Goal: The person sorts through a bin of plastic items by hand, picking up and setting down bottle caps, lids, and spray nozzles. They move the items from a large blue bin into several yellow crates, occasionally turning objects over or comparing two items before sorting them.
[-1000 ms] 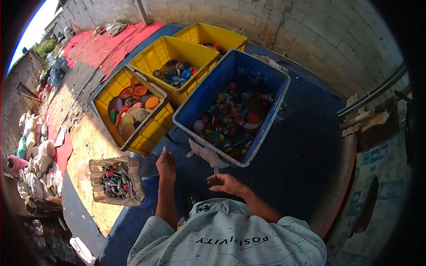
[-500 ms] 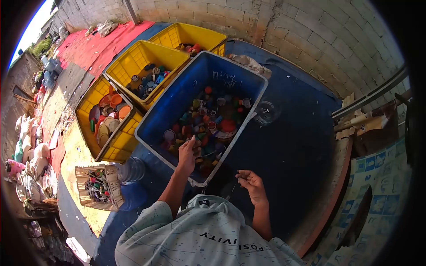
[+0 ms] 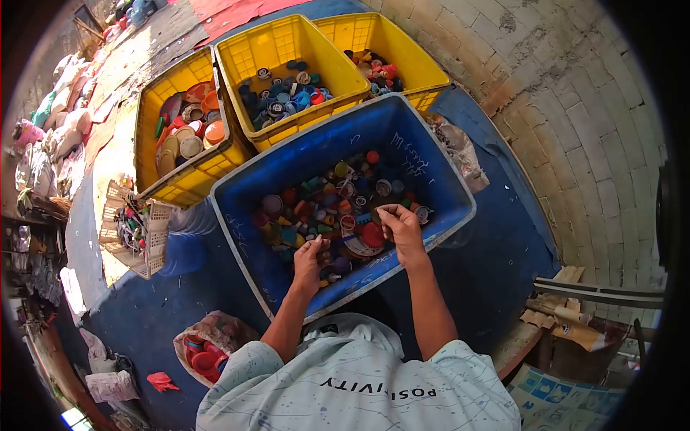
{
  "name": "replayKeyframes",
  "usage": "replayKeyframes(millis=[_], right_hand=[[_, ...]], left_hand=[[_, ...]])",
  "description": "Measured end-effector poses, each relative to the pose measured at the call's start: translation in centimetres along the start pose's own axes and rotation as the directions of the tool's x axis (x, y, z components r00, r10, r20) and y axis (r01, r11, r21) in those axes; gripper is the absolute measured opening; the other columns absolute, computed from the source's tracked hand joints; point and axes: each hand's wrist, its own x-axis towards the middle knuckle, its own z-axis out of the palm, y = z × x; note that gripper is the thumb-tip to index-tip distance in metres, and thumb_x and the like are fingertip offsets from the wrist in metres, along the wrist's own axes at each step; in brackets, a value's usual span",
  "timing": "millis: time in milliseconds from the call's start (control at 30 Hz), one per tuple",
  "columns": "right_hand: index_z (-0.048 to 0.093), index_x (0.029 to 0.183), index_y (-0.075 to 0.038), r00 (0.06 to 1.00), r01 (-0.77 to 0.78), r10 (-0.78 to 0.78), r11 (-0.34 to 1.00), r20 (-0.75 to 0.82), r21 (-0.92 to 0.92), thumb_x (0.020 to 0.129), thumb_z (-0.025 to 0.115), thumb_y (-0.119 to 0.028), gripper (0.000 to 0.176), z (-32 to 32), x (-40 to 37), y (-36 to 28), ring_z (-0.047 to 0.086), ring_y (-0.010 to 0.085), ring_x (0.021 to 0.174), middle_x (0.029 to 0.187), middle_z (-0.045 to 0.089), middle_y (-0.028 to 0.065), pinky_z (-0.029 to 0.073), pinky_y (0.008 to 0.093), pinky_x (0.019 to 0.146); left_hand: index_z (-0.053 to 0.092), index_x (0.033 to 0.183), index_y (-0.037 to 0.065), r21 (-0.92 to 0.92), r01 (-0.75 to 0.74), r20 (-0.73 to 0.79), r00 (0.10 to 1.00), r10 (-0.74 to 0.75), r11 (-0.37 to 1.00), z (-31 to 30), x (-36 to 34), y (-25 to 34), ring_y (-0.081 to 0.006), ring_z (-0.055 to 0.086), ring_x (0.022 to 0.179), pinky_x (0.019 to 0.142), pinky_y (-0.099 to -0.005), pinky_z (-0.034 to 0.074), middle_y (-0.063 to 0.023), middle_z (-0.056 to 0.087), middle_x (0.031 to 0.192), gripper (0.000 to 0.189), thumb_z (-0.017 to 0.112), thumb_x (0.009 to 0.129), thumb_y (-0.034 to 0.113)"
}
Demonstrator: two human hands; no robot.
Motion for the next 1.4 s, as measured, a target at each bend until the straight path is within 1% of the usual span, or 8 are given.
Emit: replayKeyframes(millis=[167, 267, 367, 633, 900, 1000, 1133, 1400], right_hand=[[0.064, 0.093, -0.002, 0.936, -0.350, 0.338, 0.923, -0.098, -0.159, 0.084, 0.068, -0.022, 0.022, 0.0, 14.7, 8.6, 0.057, 0.0115, 0.063, 0.076, 0.063, 0.0003, 0.046, 0.0278, 0.057], [0.064, 0.095, 0.002, 0.889, -0.380, 0.202, 0.825, -0.411, -0.418, 0.081, 0.069, -0.025, 0.031, -0.7, 22.3, 17.9, 0.062, 0.0236, 0.073, 0.082, 0.066, 0.0088, 0.048, 0.0365, 0.066], [0.063, 0.095, 0.007, 0.861, -0.505, 0.391, 0.741, -0.326, -0.443, 0.078, 0.069, -0.023, 0.035, -0.2, 25.4, 18.3, 0.063, 0.0299, 0.083, 0.089, 0.067, 0.0172, 0.047, 0.0402, 0.074], [0.066, 0.087, 0.003, 0.946, -0.323, 0.221, 0.679, -0.236, -0.659, 0.082, 0.062, -0.029, 0.033, 2.1, 29.1, 21.6, 0.067, 0.0337, 0.087, 0.086, 0.068, 0.0210, 0.047, 0.0421, 0.068], [0.064, 0.088, 0.008, 0.921, -0.383, 0.363, 0.772, -0.142, -0.507, 0.080, 0.061, -0.022, 0.031, -0.6, 33.1, 27.6, 0.067, 0.0309, 0.077, 0.085, 0.067, 0.0234, 0.046, 0.0426, 0.062], [0.064, 0.067, 0.003, 0.959, -0.282, 0.241, 0.822, -0.148, -0.494, 0.074, 0.067, -0.019, 0.023, -1.3, 33.6, 28.6, 0.062, 0.0206, 0.057, 0.064, 0.064, 0.0144, 0.043, 0.0375, 0.050], [0.063, 0.084, -0.004, 0.883, -0.467, 0.427, 0.837, -0.194, -0.286, 0.080, 0.066, -0.022, 0.019, -1.7, 29.5, 20.9, 0.063, 0.0196, 0.063, 0.079, 0.065, 0.0109, 0.043, 0.0357, 0.047], [0.051, 0.106, -0.012, 0.716, -0.698, 0.690, 0.712, -0.104, -0.078, 0.098, 0.046, -0.025, 0.016, -6.3, 22.9, 8.8, 0.058, 0.0158, 0.070, 0.088, 0.059, 0.0055, 0.049, 0.0285, 0.056]], left_hand=[[0.063, 0.088, 0.012, -0.091, -0.065, -0.157, 0.986, 0.050, 0.994, -0.2, -1.0, 0.8, -0.0060, 0.055, 0.069, 0.065, -0.0229, 0.044, 0.0040, 0.063, 0.082, 0.017, 0.061, 0.092, 0.028], [0.063, 0.090, 0.011, -0.121, -0.135, -0.262, 0.960, 0.100, 0.983, -0.7, -1.5, 0.7, -0.0070, 0.057, 0.072, 0.066, -0.0245, 0.045, 0.0030, 0.063, 0.083, 0.015, 0.060, 0.093, 0.026], [0.063, 0.092, 0.011, -0.122, -0.205, -0.426, 0.895, 0.135, 0.971, -0.4, -2.0, 0.1, -0.0114, 0.058, 0.076, 0.069, -0.0283, 0.046, 0.0006, 0.064, 0.088, 0.016, 0.061, 0.091, 0.027], [0.063, 0.093, 0.009, -0.149, -0.242, -0.703, 0.707, 0.069, 0.959, 3.3, -3.0, -2.8, -0.0110, 0.060, 0.076, 0.068, -0.0276, 0.048, -0.0017, 0.065, 0.088, 0.014, 0.061, 0.091, 0.023], [0.064, 0.096, 0.008, -0.115, -0.157, -0.628, 0.777, 0.050, 0.981, 7.2, 0.2, -3.8, -0.0096, 0.060, 0.077, 0.068, -0.0248, 0.048, -0.0011, 0.065, 0.090, 0.015, 0.061, 0.092, 0.023], [0.064, 0.097, 0.007, -0.051, -0.153, -0.580, 0.809, 0.096, 0.987, 7.3, 2.5, -3.5, -0.0082, 0.059, 0.074, 0.066, -0.0228, 0.046, -0.0010, 0.064, 0.089, 0.016, 0.062, 0.092, 0.022], [0.064, 0.098, 0.002, 0.247, -0.164, -0.510, 0.816, 0.272, 0.955, 6.7, 8.5, -3.0, -0.0077, 0.057, 0.071, 0.062, -0.0227, 0.045, -0.0018, 0.064, 0.085, 0.019, 0.063, 0.091, 0.020], [0.066, 0.097, 0.003, 0.954, -0.245, 0.070, 0.745, 0.663, 0.174, 3.7, 24.5, -3.9, -0.0332, 0.064, 0.086, 0.071, -0.0413, 0.051, -0.0181, 0.065, 0.091, 0.021, 0.061, 0.077, 0.006]])
